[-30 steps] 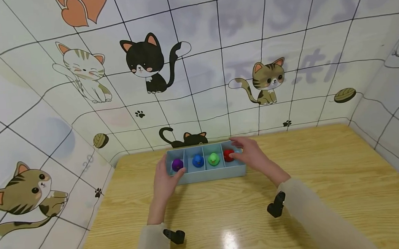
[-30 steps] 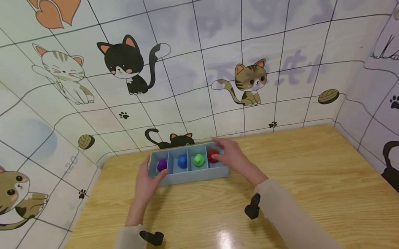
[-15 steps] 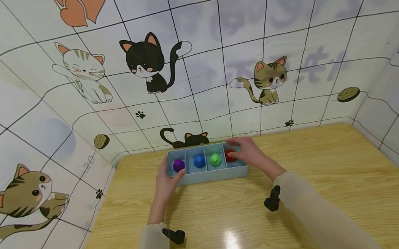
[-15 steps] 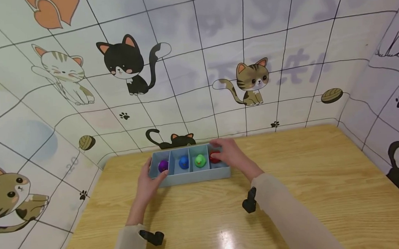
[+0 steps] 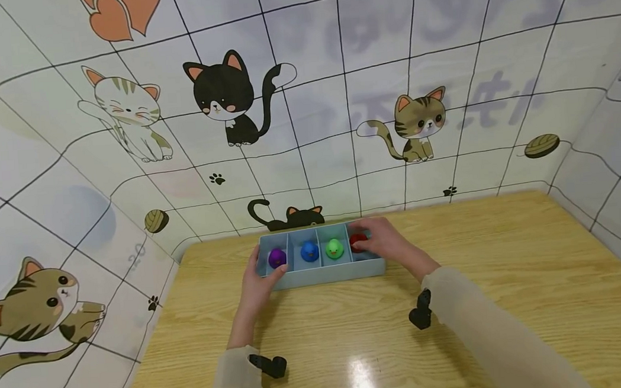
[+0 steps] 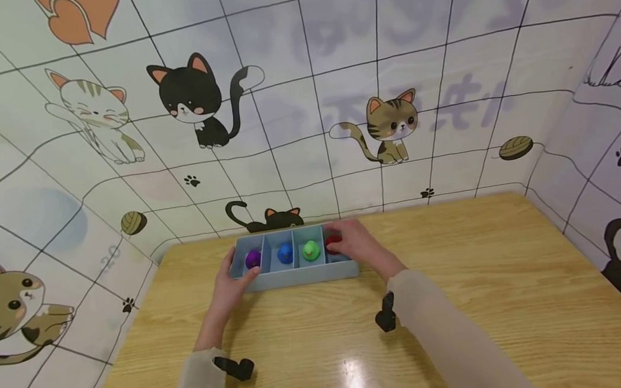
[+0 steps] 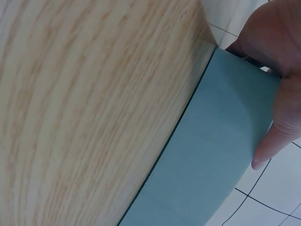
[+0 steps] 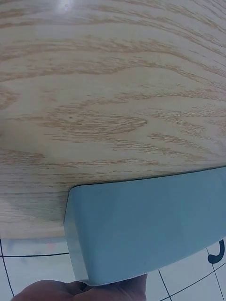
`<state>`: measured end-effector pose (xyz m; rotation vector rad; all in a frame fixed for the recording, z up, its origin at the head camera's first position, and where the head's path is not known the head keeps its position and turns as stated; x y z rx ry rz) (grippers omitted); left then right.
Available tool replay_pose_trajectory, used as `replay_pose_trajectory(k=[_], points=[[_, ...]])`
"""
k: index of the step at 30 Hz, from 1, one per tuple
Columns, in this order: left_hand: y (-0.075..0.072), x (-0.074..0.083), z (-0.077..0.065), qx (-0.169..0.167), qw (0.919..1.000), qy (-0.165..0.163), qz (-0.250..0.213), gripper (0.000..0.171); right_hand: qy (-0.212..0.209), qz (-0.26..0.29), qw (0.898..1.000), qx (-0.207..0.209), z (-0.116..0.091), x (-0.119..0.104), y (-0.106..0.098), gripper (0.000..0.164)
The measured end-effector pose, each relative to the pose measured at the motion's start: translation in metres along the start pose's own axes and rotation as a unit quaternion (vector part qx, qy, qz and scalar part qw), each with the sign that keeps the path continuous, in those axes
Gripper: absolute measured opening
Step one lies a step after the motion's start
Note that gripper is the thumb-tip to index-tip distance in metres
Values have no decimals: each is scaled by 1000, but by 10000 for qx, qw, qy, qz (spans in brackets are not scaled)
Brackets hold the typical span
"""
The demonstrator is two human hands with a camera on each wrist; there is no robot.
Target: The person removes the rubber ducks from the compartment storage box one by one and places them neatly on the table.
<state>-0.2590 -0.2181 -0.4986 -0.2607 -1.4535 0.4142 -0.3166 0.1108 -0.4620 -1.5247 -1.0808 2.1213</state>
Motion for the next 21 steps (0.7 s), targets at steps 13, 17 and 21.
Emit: replay_pose_trajectory(k=[13,17,21], points=[[-2,0,3,-185,9997,-135,32,99,110,183,9994,-271,1,2,5,46],[-2,0,3,-233,9996,-159,37,97,169,120,9993,-304,1,1,6,46],[-2,0,3,-259,9994,-205,-36,97,66,-140,9995,-282,2,0,7,43]])
Point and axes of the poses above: each hand's wrist, its own z-axis towards the middle knuckle, its own y-axis out of the palm, x = y × z, the point moved 2 cm from there along z, towards the middle knuckle, and after that the axes turned 4 degrees about y, right-handed, at the moved point
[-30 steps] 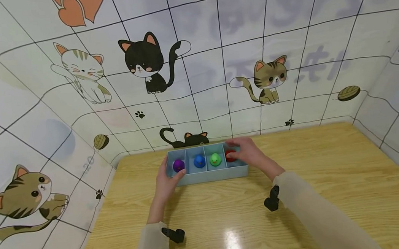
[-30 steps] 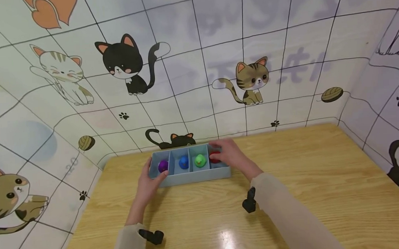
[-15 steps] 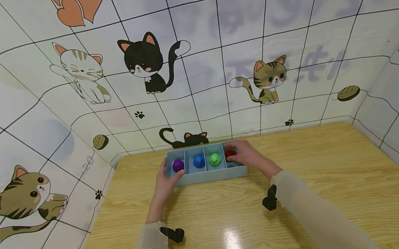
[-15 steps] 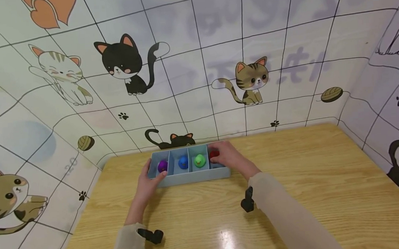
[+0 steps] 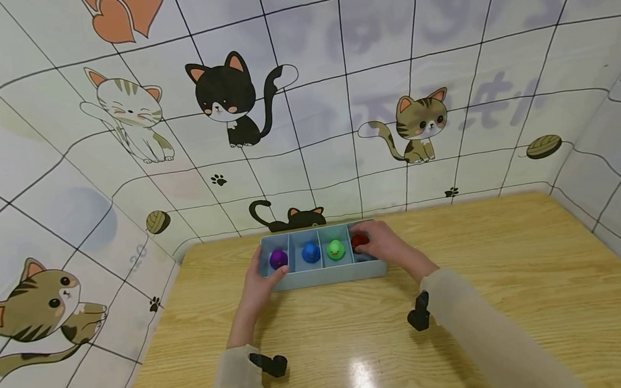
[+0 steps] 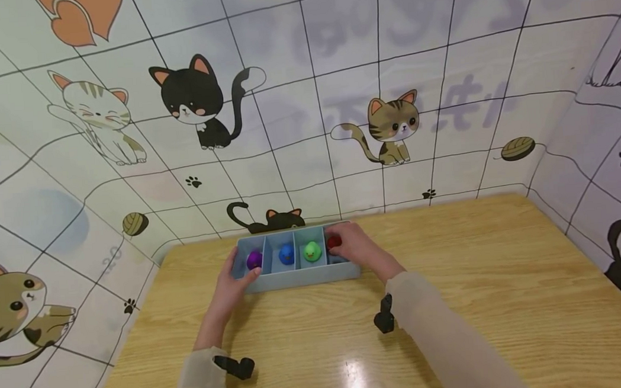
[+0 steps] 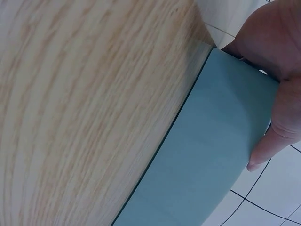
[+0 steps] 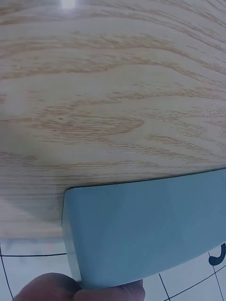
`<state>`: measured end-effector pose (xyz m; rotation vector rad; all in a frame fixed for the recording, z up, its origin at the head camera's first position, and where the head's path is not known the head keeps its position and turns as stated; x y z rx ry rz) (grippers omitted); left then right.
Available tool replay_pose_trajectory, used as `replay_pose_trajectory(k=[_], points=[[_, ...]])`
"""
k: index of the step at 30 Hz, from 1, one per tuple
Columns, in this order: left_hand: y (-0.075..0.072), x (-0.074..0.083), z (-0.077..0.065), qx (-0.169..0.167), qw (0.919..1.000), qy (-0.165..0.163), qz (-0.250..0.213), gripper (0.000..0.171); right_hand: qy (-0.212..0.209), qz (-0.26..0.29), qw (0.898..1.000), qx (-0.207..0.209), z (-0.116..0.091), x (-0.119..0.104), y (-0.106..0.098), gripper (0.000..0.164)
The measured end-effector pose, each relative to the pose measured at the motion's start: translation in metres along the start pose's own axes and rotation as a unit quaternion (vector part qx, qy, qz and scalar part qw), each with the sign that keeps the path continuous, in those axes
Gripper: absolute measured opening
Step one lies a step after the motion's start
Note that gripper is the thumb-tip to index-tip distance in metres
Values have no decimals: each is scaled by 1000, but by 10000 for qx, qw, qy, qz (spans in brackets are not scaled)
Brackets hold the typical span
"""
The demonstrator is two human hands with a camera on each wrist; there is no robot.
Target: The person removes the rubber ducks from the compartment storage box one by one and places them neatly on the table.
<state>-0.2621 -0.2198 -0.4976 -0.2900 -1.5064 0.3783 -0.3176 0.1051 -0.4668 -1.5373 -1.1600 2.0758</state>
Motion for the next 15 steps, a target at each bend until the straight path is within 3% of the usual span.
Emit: replay_pose_trajectory(k=[8,15], points=[[1,0,0,-100,9999,2,35,96,-292,-514,9982,122,2,3,3,35],[-2,-1,0,-252,9997,-46,59,97,-353,-582,9976,118,3,1,3,34]])
Point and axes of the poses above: each hand's wrist, its own z-axis towards the middle knuckle, its own y-axis out of the palm, x = y × z, the point moved 2 cm from there along z, towards the middle knuckle, and after that the axes turned 4 degrees about y, right-handed, at the moved point
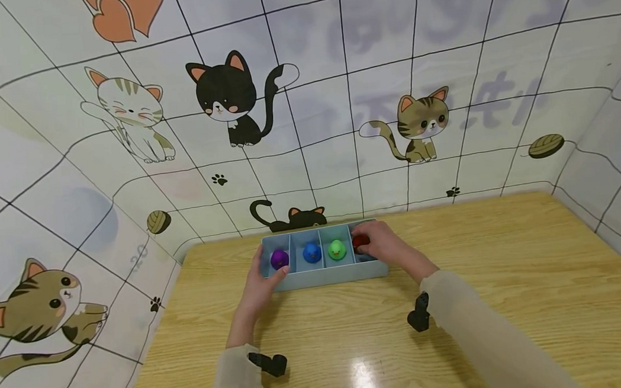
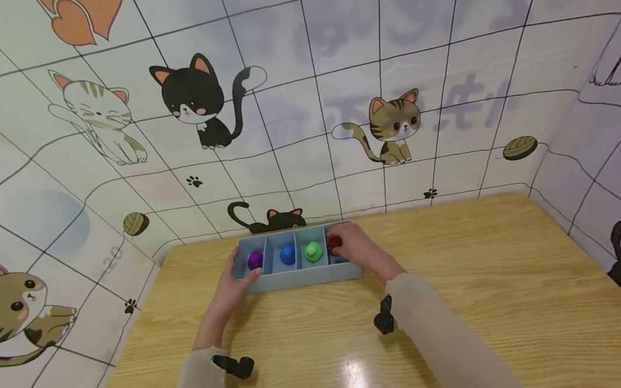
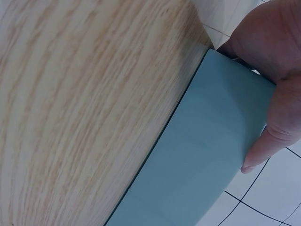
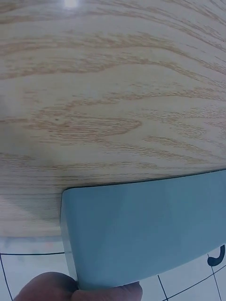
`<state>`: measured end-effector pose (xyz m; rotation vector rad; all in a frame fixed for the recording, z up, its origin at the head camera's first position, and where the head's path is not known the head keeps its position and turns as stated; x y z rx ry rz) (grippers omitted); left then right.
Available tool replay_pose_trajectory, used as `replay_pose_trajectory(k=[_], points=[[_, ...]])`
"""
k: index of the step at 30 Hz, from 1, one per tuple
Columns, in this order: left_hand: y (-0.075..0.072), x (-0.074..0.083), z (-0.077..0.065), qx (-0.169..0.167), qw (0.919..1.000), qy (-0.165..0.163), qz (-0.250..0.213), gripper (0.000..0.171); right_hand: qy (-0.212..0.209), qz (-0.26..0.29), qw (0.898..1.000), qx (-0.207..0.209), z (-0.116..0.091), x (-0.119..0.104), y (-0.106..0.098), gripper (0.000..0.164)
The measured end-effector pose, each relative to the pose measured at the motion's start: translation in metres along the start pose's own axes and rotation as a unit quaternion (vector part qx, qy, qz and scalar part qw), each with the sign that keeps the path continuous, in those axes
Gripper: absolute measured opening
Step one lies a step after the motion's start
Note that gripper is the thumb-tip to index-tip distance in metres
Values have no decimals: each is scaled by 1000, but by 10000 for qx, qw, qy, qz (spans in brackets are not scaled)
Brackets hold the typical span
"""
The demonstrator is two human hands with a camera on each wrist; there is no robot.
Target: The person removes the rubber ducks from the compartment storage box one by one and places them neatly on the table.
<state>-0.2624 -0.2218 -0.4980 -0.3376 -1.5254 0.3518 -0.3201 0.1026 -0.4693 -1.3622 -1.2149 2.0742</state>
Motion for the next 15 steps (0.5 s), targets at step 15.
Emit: replay_pose_trajectory(k=[15], points=[[0,0,-1,-73,10000,-4,39,97,-234,-200,9994,-124,0,-2,-1,22]])
Point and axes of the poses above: each hand's wrist, its own z-axis towards the middle knuckle, its own y-axis out of the palm, x = y × z, the point moved 2 cm from there along z, towards the middle knuckle, and after that the axes turned 4 degrees about y, right-handed, at the moved point
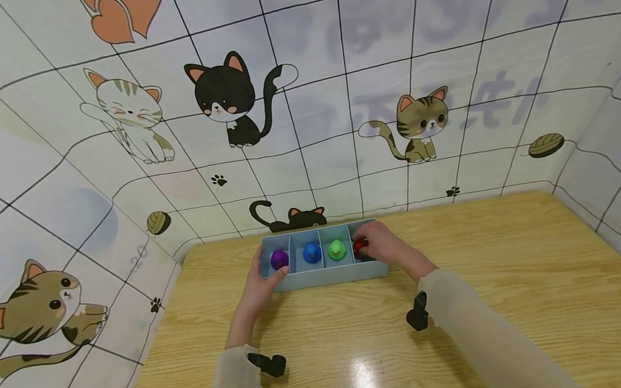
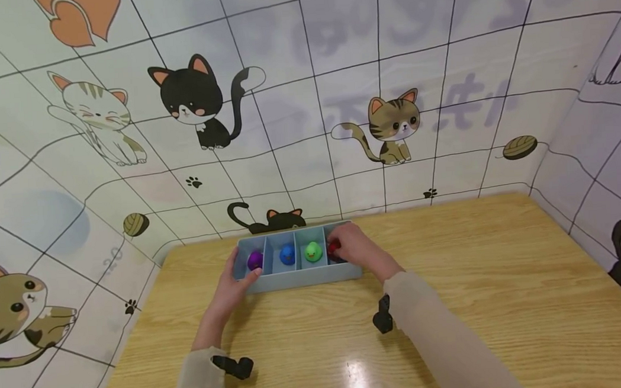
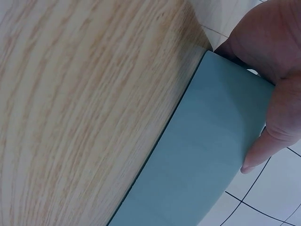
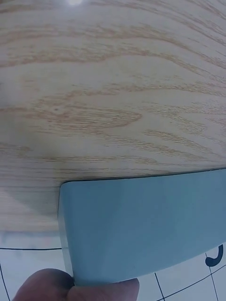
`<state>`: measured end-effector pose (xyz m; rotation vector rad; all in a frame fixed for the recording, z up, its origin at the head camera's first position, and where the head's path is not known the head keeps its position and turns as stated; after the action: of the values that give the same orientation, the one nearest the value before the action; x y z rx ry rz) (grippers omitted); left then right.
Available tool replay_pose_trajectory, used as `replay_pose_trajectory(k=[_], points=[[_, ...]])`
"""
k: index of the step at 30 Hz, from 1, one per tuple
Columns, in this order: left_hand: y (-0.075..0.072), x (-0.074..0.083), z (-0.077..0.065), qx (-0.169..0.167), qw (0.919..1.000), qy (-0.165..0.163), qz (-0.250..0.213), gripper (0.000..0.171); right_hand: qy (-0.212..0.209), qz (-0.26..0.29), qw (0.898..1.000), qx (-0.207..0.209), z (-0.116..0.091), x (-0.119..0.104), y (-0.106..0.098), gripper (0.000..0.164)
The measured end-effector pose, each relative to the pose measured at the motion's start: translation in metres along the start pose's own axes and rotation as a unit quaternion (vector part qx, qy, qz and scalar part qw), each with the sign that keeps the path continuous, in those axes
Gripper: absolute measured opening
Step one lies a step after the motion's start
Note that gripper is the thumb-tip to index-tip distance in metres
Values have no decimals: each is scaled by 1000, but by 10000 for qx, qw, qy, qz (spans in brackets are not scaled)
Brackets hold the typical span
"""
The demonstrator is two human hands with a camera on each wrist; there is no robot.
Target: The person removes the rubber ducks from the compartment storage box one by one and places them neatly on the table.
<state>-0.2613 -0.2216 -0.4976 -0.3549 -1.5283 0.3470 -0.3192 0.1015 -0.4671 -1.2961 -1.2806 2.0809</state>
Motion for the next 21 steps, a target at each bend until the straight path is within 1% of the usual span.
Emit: replay_pose_trajectory(k=[5,8,17,19,21], points=[[-1,1,0,-58,10000,-27,-9,97,-47,-238,9996,-119,1,-1,0,22],[-1,0,0,-76,10000,-6,5,97,-31,-262,9995,-165,1,-1,-1,22],[-1,0,-2,-114,9999,-50,-49,99,-3,67,9998,-205,-2,0,-5,24],[-1,1,-2,-125,9999,-65,-51,99,-19,79,9998,-170,-3,2,-7,25],[-1,1,-2,-128,9999,-70,-37,99,-20,211,9997,-89,-4,2,-11,26]])
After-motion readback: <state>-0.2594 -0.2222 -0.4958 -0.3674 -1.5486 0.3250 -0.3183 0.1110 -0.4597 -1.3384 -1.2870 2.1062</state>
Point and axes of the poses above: each hand's wrist, its own z-axis towards the middle knuckle, its own y-axis out of the palm, x = y × z, the point moved 2 cm from there along z, towards the middle knuckle, and after that the axes turned 4 degrees about y, right-handed, at the moved point
